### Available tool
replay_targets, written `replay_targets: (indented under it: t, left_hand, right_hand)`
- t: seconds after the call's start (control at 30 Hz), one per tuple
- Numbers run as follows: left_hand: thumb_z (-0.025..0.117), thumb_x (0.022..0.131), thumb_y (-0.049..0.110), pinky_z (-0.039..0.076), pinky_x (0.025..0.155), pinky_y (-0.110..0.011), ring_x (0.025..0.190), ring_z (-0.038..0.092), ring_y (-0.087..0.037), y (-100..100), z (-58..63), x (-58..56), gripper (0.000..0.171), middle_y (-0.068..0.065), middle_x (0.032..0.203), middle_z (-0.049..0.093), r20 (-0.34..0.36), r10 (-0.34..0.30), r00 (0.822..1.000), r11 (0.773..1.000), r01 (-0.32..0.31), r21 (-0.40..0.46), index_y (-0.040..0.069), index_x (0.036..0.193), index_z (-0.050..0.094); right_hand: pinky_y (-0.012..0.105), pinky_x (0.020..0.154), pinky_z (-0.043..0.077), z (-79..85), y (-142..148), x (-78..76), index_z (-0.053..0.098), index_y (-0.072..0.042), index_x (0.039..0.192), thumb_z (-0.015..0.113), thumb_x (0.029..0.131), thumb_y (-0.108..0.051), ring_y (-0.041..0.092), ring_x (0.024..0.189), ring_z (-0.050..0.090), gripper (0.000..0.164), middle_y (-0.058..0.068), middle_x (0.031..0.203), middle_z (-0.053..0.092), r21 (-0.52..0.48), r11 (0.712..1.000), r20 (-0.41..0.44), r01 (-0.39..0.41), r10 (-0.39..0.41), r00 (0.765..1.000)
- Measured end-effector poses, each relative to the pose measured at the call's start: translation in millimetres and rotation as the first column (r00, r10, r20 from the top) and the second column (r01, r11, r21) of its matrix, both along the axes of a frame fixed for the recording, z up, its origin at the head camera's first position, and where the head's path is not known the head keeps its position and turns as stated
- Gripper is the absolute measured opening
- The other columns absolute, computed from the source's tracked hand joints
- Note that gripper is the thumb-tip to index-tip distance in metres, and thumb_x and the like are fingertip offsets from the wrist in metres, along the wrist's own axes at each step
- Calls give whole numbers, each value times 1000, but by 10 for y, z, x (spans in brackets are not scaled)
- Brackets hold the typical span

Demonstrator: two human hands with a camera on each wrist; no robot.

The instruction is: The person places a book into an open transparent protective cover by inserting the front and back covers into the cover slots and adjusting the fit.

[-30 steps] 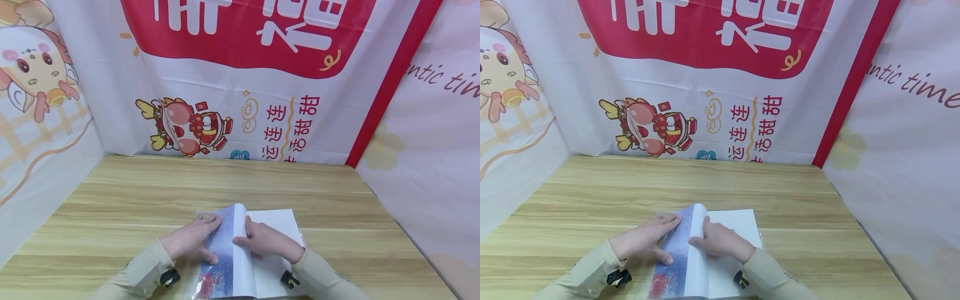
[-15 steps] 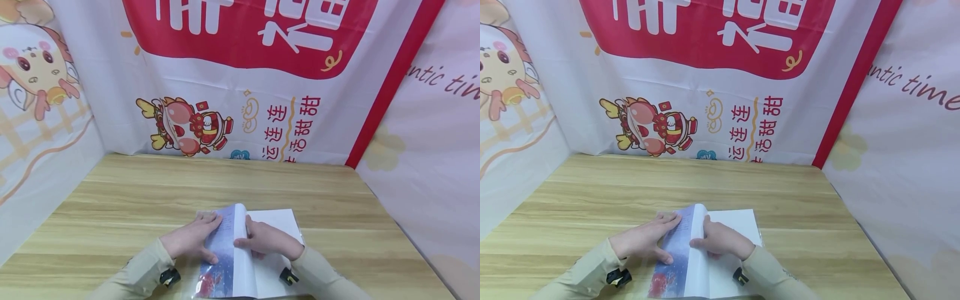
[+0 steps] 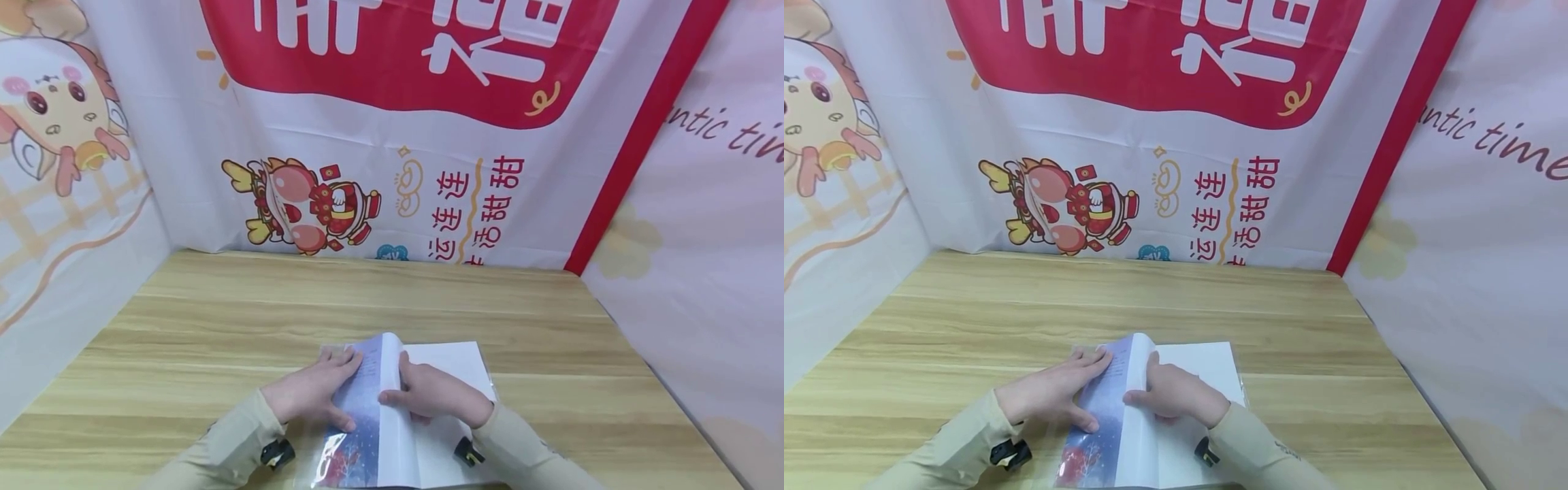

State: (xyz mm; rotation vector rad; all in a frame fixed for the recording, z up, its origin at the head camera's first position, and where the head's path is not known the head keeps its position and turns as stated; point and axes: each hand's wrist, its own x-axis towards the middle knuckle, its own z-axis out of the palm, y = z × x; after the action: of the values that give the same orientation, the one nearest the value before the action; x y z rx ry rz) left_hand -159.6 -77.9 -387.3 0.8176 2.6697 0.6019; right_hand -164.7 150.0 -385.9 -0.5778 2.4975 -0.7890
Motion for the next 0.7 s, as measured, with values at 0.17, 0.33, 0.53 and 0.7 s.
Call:
replay_targets:
  t: [0.17,0.33,0.53,0.7]
  left_hand:
    - [79,66,46,15,106,-58,134,9,-53,-17,-1,10,110,-26,151,16,5,-9,1000,1000,9,-5,-2,148,23]
    - [77,68,46,13,107,-56,135,7,-50,-28,17,11,109,-23,152,13,41,-17,999,1000,17,14,-1,149,20]
    - [76,71,48,11,108,-54,137,7,-47,-28,47,1,109,-21,153,10,71,-22,997,1000,22,2,1,150,18]
    - [76,70,47,11,108,-54,137,6,-47,-24,48,9,109,-21,153,10,77,-14,997,1000,15,-12,1,150,17]
  right_hand:
    - [25,41,40,8,-19,-24,8,12,146,56,93,-44,15,40,47,91,3,54,51,16,1000,22,-16,16,1000]
    - [29,45,45,-1,-1,-54,2,12,146,47,98,-44,18,44,51,86,7,58,56,-36,999,67,-31,34,997]
    - [36,48,50,-10,38,-80,2,11,146,43,101,-39,22,47,55,80,11,60,58,-115,993,115,-18,31,993]
    - [35,47,50,-18,29,-72,3,9,147,46,100,-41,21,46,54,82,10,60,58,-101,995,101,-11,21,995]
